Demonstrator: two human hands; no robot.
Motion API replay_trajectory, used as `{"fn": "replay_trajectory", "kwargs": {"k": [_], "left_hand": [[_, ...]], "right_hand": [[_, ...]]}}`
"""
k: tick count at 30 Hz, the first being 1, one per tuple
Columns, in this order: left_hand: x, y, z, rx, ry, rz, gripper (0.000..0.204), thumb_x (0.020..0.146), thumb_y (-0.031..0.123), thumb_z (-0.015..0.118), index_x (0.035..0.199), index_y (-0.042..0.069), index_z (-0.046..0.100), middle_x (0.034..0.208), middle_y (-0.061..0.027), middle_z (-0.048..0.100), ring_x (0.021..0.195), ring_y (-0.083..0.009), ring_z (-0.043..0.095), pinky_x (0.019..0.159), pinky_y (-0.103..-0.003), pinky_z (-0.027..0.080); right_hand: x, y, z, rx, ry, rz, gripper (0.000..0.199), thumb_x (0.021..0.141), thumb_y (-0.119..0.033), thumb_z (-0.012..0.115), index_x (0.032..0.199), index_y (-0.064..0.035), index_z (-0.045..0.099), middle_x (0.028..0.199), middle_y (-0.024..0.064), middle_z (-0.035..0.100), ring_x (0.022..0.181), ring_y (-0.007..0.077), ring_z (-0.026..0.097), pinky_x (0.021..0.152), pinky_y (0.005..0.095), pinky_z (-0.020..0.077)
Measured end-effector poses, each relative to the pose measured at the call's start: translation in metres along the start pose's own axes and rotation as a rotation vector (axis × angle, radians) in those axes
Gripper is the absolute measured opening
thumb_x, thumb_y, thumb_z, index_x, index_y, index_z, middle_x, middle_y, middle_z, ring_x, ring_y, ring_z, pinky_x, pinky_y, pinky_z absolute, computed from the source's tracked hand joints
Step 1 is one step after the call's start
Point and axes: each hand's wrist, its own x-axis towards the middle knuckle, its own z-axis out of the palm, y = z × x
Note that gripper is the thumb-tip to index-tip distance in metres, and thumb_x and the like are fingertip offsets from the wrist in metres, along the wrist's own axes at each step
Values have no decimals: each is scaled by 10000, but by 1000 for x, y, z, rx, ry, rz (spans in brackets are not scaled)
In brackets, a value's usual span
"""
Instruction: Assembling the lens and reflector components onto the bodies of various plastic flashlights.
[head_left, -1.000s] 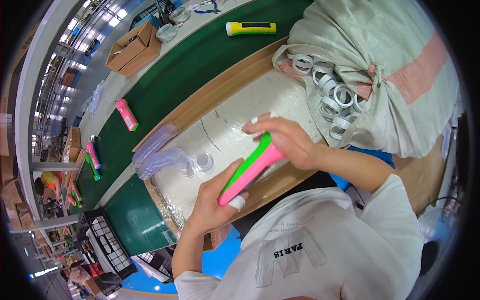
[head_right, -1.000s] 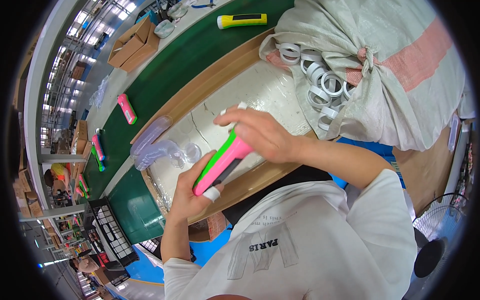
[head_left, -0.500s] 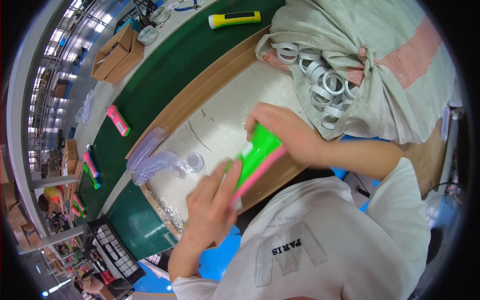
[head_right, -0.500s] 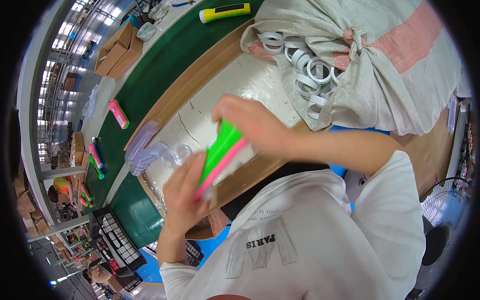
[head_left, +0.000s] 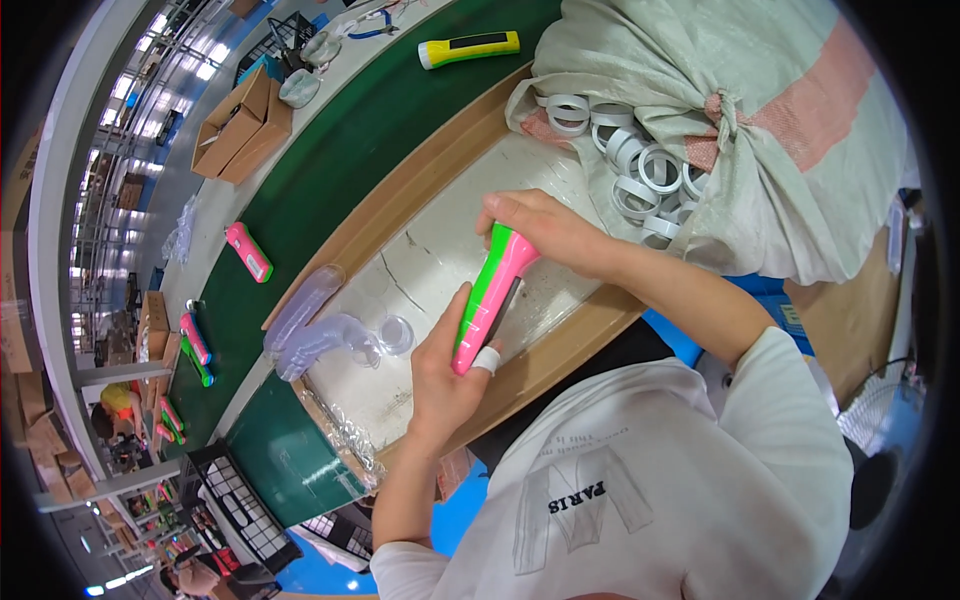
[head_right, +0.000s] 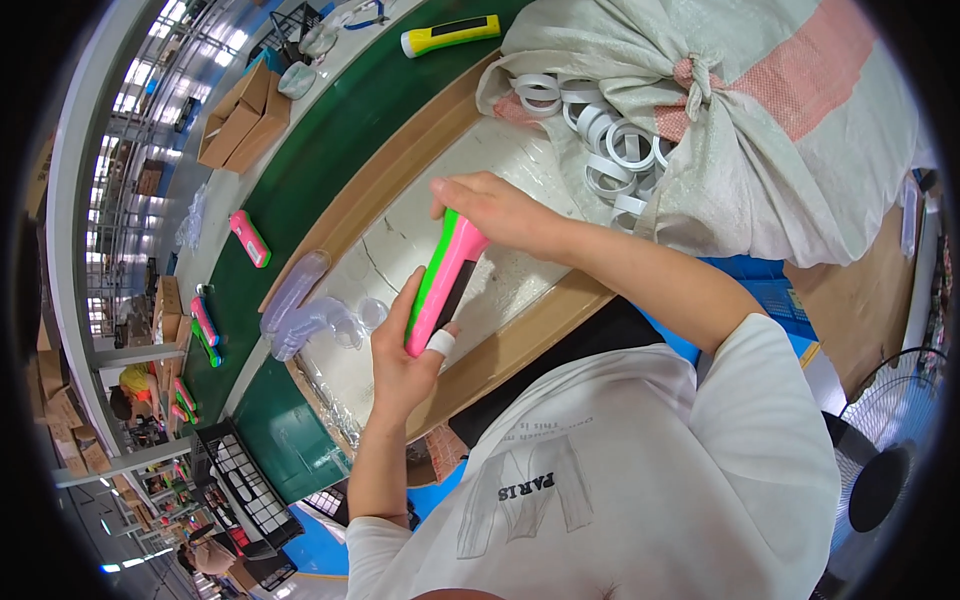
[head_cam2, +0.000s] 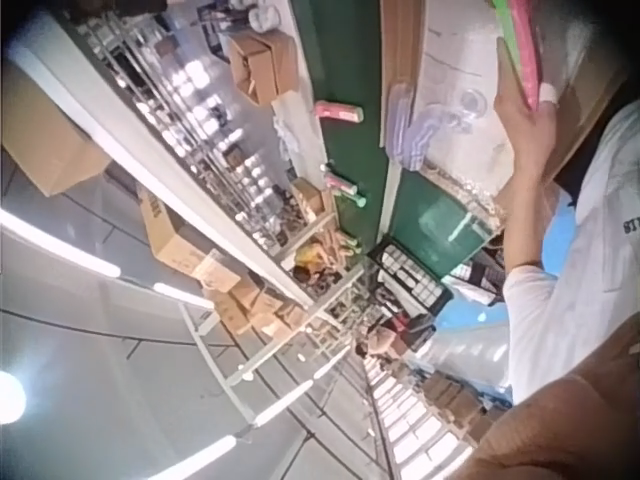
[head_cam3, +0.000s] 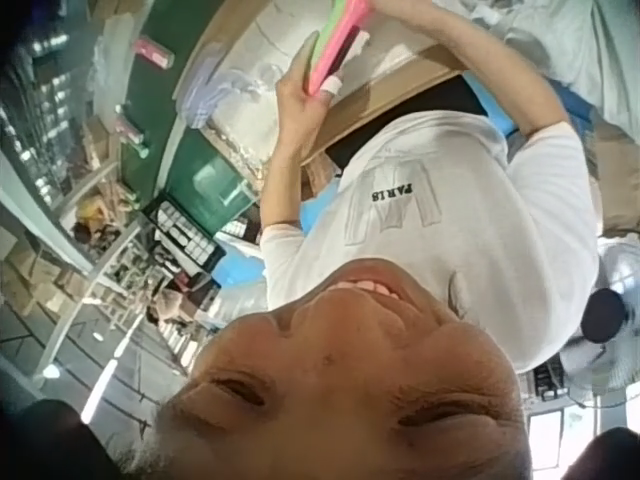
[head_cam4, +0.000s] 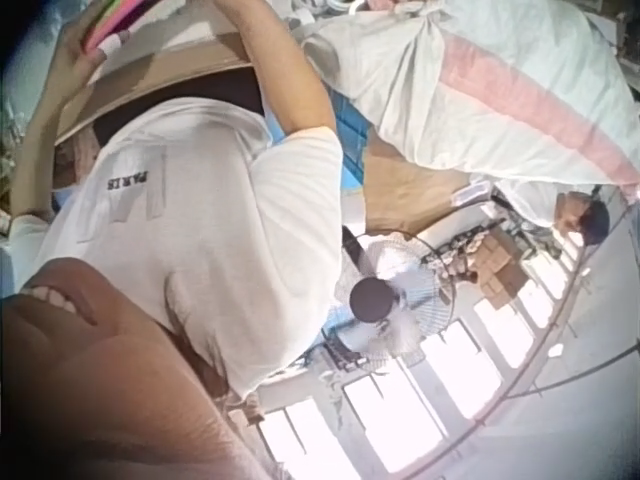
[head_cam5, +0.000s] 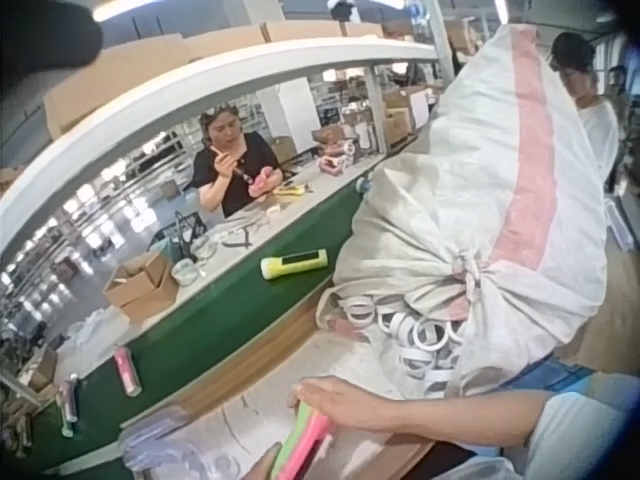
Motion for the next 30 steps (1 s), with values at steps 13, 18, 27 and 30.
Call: {"fn": "replay_trajectory", "kwargs": {"k": [13, 18, 27, 30], "left_hand": [[-30, -15, 25, -540, 101, -202, 614, 878, 277, 650, 1370, 38, 372, 1038, -103, 592, 764, -133, 582, 588, -273, 504], [-25, -11, 14, -958, -61, -354, 574, 858, 140, 639, 1357, 46, 371, 973, -119, 580, 701, -152, 571, 539, -264, 479], [-26, -17, 21, -1303, -342, -295, 680, 681, 120, 722, 1270, 24, 397, 751, -118, 536, 506, -148, 495, 445, -248, 413], [-26, -8, 16, -1465, -381, -316, 744, 659, 96, 732, 1303, 33, 365, 746, -114, 526, 493, -143, 479, 428, -242, 394]], "right_hand": [[-22, 12, 43, 494, 113, -88, 419, 959, -402, 509, 1196, -58, 504, 1101, 107, 578, 1079, 211, 568, 915, 345, 459], [-20, 1, 42, 590, 46, -90, 397, 928, -326, 580, 1211, -67, 480, 1067, 114, 580, 1072, 229, 571, 908, 358, 470], [-17, 2, 61, 857, -69, -230, 315, 794, -241, 689, 968, -129, 451, 1033, 129, 577, 1027, 283, 602, 952, 425, 463], [-16, 0, 64, 927, -86, -265, 343, 765, -263, 705, 954, -137, 448, 1013, 128, 575, 1000, 298, 616, 942, 430, 470]]}}
